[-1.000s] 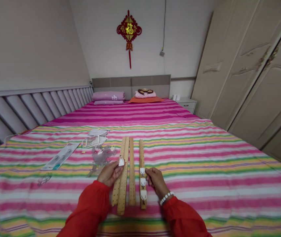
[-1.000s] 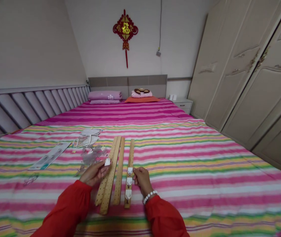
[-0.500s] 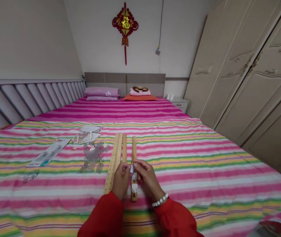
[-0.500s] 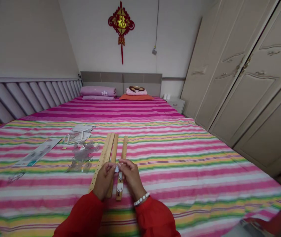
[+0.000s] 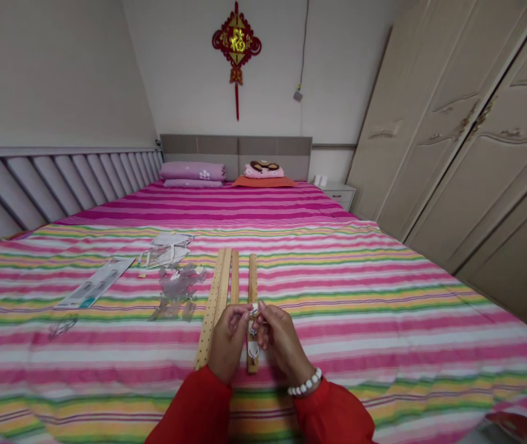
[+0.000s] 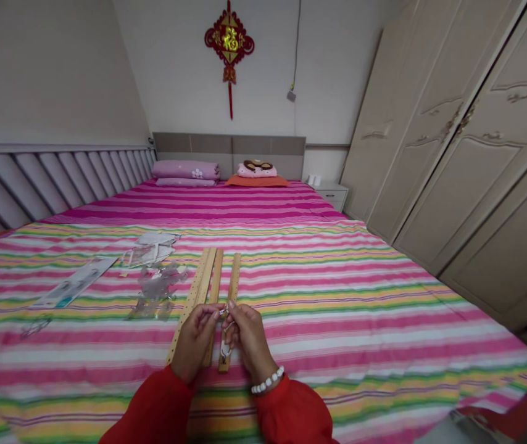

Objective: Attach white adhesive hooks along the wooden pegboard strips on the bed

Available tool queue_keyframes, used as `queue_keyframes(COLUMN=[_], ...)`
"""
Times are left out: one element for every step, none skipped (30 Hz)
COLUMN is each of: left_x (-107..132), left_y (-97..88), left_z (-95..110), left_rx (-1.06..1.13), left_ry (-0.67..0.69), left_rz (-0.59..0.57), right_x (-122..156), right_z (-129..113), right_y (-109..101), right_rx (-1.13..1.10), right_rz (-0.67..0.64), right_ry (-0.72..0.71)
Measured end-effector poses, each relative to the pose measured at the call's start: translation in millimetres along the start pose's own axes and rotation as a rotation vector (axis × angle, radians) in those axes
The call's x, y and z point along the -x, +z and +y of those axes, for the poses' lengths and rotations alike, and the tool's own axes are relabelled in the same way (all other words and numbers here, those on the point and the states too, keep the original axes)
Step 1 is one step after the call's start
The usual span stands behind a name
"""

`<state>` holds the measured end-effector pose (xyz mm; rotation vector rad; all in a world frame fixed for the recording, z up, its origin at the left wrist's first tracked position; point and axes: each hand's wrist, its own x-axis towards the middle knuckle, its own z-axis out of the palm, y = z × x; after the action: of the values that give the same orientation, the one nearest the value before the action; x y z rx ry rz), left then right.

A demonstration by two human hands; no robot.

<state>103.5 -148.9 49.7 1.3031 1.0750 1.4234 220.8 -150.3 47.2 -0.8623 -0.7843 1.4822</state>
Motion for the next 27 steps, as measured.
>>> queue_keyframes(left_x=[1,1,0,0,-1,-1,-2,-2,-2,-2,-1,0,1,3,4,6,8,9,10,11,12,13,13,13,13,13,12], left_y=[-0.4,-1.2,-2.3,-3.5,-4.7,-5.7,-6.5,-6.8,-6.8,-6.5,-5.8,-5.0,-4.0,-3.1,-2.3,-1.6,-1.1,-0.6,-0.1,0.5,1.2,2.0,2.9,3.7,4.4,4.8,4.9], left_z=[0,-1,-1,-2,-2,-2,-2,-1,-1,-1,-1,-1,-3,-4,-7,-9,-12,-14,-16,-17,-18,-19,-18,-18,-17,-16,-15], left_rx=[0.006,0.019,0.039,0.070,0.113,0.160,0.203,0.234,0.243,0.231,0.203,0.167,0.130,0.093,0.058,0.027,0.001,-0.015,-0.018,-0.008,0.013,0.041,0.071,0.098,0.120,0.132,0.136], left_ry=[-0.005,-0.021,-0.050,-0.090,-0.135,-0.178,-0.207,-0.219,-0.211,-0.185,-0.146,-0.099,-0.048,0.005,0.054,0.093,0.116,0.121,0.110,0.089,0.062,0.036,0.012,-0.007,-0.025,-0.039,-0.052], left_rz=[0.005,0.018,0.033,0.046,0.053,0.056,0.056,0.060,0.063,0.066,0.069,0.070,0.067,0.063,0.058,0.054,0.050,0.046,0.042,0.035,0.025,0.015,0.008,0.008,0.016,0.033,0.054], right_x=[1,2,3,4,5,7,8,8,8,8,8,8,7,7,7,7,7,7,6,6,5,4,3,2,2,1,0], right_z=[0,1,4,7,10,12,14,15,15,15,13,10,8,6,4,3,3,4,5,7,9,11,12,13,14,15,15], right_y=[0,0,-1,-2,-2,-3,-3,-3,-3,-2,-1,0,1,2,3,4,4,3,2,1,-1,-2,-4,-5,-5,-5,-5], right_rx=[0.007,0.013,0.021,0.032,0.046,0.060,0.070,0.070,0.057,0.034,0.010,-0.011,-0.028,-0.048,-0.074,-0.105,-0.142,-0.179,-0.210,-0.236,-0.257,-0.274,-0.289,-0.300,-0.309,-0.314,-0.314], right_rz=[-0.017,-0.033,-0.050,-0.066,-0.082,-0.095,-0.099,-0.094,-0.079,-0.061,-0.049,-0.048,-0.055,-0.062,-0.067,-0.068,-0.063,-0.056,-0.050,-0.047,-0.043,-0.039,-0.035,-0.032,-0.030,-0.030,-0.029], right_ry=[0.004,0.009,0.018,0.035,0.055,0.072,0.082,0.077,0.059,0.030,0.003,-0.015,-0.023,-0.027,-0.026,-0.020,-0.011,0.002,0.018,0.035,0.048,0.056,0.061,0.063,0.061,0.058,0.055])
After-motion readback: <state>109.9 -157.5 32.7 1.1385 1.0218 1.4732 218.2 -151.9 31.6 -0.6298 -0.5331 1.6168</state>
